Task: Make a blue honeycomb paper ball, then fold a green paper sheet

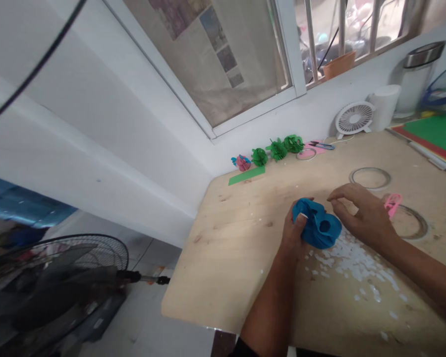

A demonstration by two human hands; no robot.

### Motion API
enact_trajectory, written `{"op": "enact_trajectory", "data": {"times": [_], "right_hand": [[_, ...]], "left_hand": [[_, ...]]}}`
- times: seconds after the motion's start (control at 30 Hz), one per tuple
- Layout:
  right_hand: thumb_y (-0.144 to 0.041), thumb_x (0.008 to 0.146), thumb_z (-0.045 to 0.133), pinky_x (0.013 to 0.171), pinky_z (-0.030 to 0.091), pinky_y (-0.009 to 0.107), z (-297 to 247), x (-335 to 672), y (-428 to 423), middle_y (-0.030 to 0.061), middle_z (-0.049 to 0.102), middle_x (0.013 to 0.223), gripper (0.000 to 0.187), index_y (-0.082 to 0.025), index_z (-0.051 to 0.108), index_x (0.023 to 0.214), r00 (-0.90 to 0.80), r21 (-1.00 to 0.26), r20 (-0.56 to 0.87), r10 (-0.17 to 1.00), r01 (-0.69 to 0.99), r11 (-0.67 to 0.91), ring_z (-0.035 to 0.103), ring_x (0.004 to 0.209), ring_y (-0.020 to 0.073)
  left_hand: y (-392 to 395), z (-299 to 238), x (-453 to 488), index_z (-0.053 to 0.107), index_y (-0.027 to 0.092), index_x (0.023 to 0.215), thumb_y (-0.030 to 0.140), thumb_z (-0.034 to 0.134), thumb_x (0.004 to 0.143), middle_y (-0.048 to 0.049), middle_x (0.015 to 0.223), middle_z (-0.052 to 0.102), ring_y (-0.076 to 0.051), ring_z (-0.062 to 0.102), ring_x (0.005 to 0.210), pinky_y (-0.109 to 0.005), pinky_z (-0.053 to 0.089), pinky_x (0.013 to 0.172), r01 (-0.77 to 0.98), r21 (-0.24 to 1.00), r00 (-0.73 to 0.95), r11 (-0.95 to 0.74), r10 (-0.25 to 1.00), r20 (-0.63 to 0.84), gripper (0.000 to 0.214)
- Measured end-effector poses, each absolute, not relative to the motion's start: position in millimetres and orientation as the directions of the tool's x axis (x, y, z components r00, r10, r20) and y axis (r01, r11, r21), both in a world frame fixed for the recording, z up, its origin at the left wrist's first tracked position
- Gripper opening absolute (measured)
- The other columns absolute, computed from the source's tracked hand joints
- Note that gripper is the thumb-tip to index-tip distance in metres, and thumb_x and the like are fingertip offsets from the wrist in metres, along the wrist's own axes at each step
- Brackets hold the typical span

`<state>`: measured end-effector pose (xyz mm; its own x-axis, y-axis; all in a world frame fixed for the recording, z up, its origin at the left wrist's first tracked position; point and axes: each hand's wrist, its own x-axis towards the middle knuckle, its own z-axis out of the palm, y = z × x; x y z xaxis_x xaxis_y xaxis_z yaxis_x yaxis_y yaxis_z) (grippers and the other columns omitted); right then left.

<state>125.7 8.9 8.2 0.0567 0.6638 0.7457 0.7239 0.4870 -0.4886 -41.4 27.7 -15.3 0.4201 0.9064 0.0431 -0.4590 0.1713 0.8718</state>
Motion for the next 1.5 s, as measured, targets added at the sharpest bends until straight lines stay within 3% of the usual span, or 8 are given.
{"op": "enact_trajectory", "data": {"times": [0.2,0.3,0.4,0.57,0.73,0.93,1.17,1.5], "right_hand": [[-0.027,0.089,0.055,0.067,0.052,0.038,7.9,124.1,8.1,0.0031,0.07,0.076,0.015,-0.024,0.058,0.075,0.078,-0.544,0.699,0.71,0.703,0.458,0.066,0.07,0.0222],[-0.026,0.087,0.055,0.066,0.054,0.037,4.5,121.9,8.7,0.0041,0.072,0.08,0.009,-0.022,0.064,0.087,0.157,-0.614,0.665,0.73,0.672,0.414,0.069,0.072,0.0226],[-0.028,0.089,0.054,0.066,0.056,0.035,3.6,118.3,7.8,0.0051,0.074,0.084,0.016,-0.021,0.066,0.097,0.179,-0.675,0.623,0.761,0.614,0.409,0.071,0.075,0.0227],[-0.029,0.09,0.053,0.064,0.054,0.033,9.5,114.0,3.4,0.0024,0.072,0.079,0.015,-0.023,0.067,0.087,0.052,-0.653,0.625,0.779,0.581,0.485,0.069,0.07,0.0196],[-0.031,0.091,0.055,0.065,0.054,0.032,12.6,113.2,0.4,0.002,0.07,0.079,0.013,-0.022,0.064,0.086,0.044,-0.67,0.61,0.791,0.562,0.485,0.068,0.072,0.0192],[-0.045,0.089,0.06,0.064,0.055,0.035,10.9,108.8,-1.4,0.0038,0.071,0.08,0.023,-0.023,0.062,0.09,0.062,-0.692,0.583,0.81,0.56,0.456,0.069,0.073,0.0223],[-0.045,0.083,0.065,0.072,0.056,0.04,3.9,103.2,-0.5,0.0083,0.072,0.096,0.034,-0.023,0.061,0.109,0.039,-0.619,0.623,0.781,0.635,0.462,0.07,0.085,0.0267],[-0.037,0.092,0.056,0.074,0.053,0.042,2.7,101.1,-2.1,0.0088,0.072,0.094,0.026,-0.02,0.061,0.111,-0.04,-0.419,0.722,0.691,0.769,0.482,0.067,0.084,0.0266]], "left_hand": [[28.1,-14.4,-42.7,0.062,0.018,0.12,0.072,0.076,0.066,-0.0096,0.097,0.074,-0.028,0.072,0.094,-0.04,0.056,0.087,-0.464,0.871,0.398,0.159,0.916,0.045,0.078],[29.6,-15.1,-43.0,0.062,0.018,0.119,0.074,0.076,0.064,-0.0097,0.094,0.073,-0.028,0.072,0.091,-0.039,0.056,0.084,-0.461,0.876,0.398,0.141,0.915,0.062,0.08],[29.8,-15.3,-43.8,0.063,0.018,0.119,0.074,0.075,0.065,-0.0088,0.096,0.073,-0.026,0.071,0.092,-0.037,0.055,0.084,-0.448,0.886,0.375,0.119,0.925,0.065,0.079],[28.9,-15.1,-46.0,0.065,0.019,0.118,0.072,0.077,0.065,-0.0065,0.097,0.07,-0.022,0.068,0.089,-0.032,0.053,0.082,-0.444,0.889,0.343,0.112,0.938,0.053,0.076],[30.6,-16.8,-47.2,0.066,0.018,0.118,0.071,0.076,0.067,-0.006,0.097,0.069,-0.02,0.065,0.089,-0.03,0.052,0.081,-0.443,0.892,0.318,0.089,0.946,0.064,0.074],[31.9,-19.6,-46.2,0.064,0.02,0.119,0.069,0.077,0.068,-0.007,0.104,0.069,-0.022,0.065,0.097,-0.034,0.051,0.088,-0.468,0.879,0.293,0.092,0.955,0.056,0.071],[35.2,-28.0,-45.0,0.062,0.022,0.123,0.069,0.077,0.069,-0.0078,0.112,0.067,-0.024,0.064,0.104,-0.036,0.05,0.092,-0.429,0.901,0.257,0.056,0.964,0.063,0.073],[35.7,-29.8,-43.7,0.062,0.021,0.124,0.065,0.078,0.07,-0.0071,0.111,0.067,-0.022,0.063,0.103,-0.035,0.049,0.094,-0.456,0.886,0.258,0.087,0.965,0.038,0.072]]}}
